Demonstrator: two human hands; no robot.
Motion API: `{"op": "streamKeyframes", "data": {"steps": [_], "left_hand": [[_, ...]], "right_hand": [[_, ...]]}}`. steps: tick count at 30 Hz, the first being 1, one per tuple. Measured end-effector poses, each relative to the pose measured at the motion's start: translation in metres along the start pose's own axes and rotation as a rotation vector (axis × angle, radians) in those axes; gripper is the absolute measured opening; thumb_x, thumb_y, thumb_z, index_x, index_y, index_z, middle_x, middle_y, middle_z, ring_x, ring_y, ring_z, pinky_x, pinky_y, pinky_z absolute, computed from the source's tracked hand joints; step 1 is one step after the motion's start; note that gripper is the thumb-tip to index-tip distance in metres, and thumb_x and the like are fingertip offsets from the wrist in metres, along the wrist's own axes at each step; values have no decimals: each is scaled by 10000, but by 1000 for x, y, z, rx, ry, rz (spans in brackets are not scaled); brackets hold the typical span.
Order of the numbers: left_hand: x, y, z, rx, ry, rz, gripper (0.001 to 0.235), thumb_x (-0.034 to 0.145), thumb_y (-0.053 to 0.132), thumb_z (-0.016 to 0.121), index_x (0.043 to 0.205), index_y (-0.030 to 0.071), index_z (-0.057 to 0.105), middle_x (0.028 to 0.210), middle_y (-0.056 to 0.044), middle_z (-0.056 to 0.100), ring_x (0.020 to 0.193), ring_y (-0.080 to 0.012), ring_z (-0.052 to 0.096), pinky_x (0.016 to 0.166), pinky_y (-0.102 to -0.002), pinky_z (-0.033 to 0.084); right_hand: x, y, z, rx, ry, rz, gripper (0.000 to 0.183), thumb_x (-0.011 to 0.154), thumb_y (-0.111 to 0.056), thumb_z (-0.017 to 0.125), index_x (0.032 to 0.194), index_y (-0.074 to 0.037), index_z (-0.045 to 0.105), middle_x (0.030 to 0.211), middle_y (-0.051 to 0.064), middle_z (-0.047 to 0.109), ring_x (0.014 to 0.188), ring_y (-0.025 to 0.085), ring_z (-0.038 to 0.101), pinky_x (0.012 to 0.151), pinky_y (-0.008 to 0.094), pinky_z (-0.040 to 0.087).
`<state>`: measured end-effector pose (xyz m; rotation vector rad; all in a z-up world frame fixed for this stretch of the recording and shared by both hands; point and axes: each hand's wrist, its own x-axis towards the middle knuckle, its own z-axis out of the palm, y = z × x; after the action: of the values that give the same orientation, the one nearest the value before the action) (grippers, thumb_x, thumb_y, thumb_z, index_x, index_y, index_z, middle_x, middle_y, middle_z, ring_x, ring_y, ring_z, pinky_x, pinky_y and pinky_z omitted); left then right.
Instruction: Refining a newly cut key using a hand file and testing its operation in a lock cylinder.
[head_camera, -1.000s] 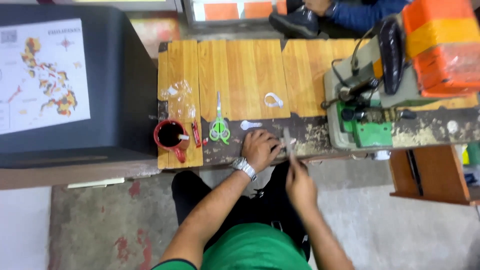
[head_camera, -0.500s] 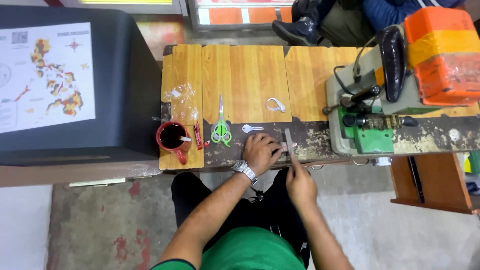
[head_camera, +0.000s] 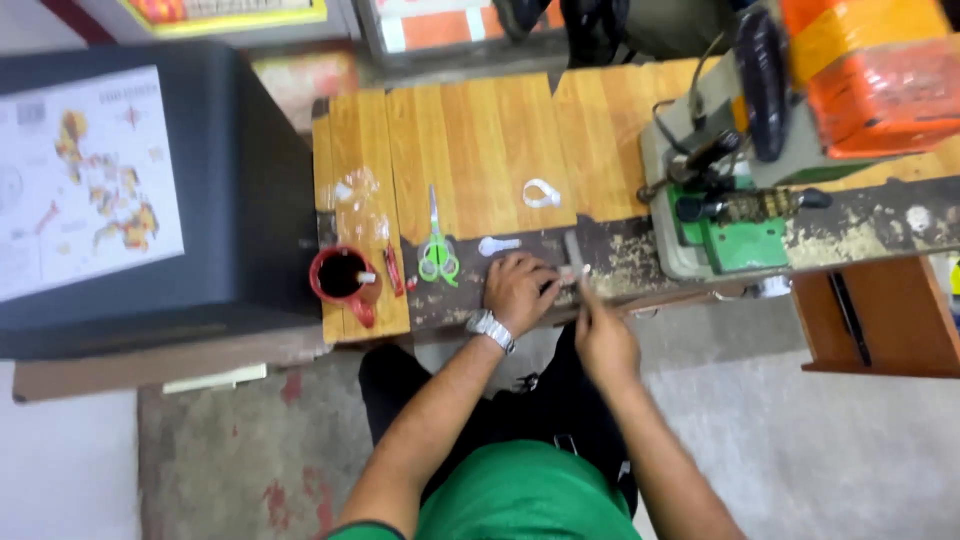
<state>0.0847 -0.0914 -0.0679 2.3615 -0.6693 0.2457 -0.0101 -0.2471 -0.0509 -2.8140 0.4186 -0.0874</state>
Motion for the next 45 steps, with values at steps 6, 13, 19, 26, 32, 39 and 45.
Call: {"op": "streamKeyframes", "data": {"steps": [6,13,19,26,32,39,45], "left_hand": [[-1,-10,18,56,26,12,125,889,388,726,931,288,788,1010,30,733,1132,-222,614,955,-460,445],[1,-4,11,28,43,-11,138,909,381,713,933,272,795,1001,12,738,1116,-244,630,923,-472,463],[-1,0,11,43,28,-11,127,896,390,717,944,301,793,1004,34,743,1125,-218,627,941,-443,454],[8,4,-5,34,-16,-43,187,940,389,685,979,245,798,1028,-11,747,1128,-246,624,937,-464,451],[-3,-2,8,32,28,-12,124,895,370,726,944,281,796,998,17,740,1103,-229,623,930,-445,450],[-4,-5,15,31,79,33,111,888,368,732,938,286,788,976,30,730,1076,-220,632,911,-437,469],[-4,-7,23,32,124,42,168,862,364,737,962,235,774,958,-3,725,1073,-230,636,915,-438,478]], "right_hand": [[-20,18,14,9,-1,5,497,965,-299,576,1450,-406,569,1046,120,747,956,324,750,781,475,624],[-18,6,-14,19,-67,24,437,984,-289,554,1413,-319,627,1042,166,757,992,385,741,806,516,615],[7,4,-4,11,-62,4,459,1000,-291,524,1452,-343,582,1083,196,744,976,417,741,820,541,614],[-22,13,-5,15,-130,21,513,983,-291,543,1482,-406,518,1058,187,755,961,422,743,794,546,619],[23,19,1,338,-72,21,478,971,-225,580,1442,-295,617,1258,137,697,1141,343,665,903,458,569],[-8,73,3,2330,-776,372,314,1051,-402,482,860,-154,458,684,-114,263,391,11,328,253,132,276],[-15,78,18,2486,-1055,228,373,1065,-437,451,810,-172,385,607,-99,279,371,4,353,280,131,308]]}}
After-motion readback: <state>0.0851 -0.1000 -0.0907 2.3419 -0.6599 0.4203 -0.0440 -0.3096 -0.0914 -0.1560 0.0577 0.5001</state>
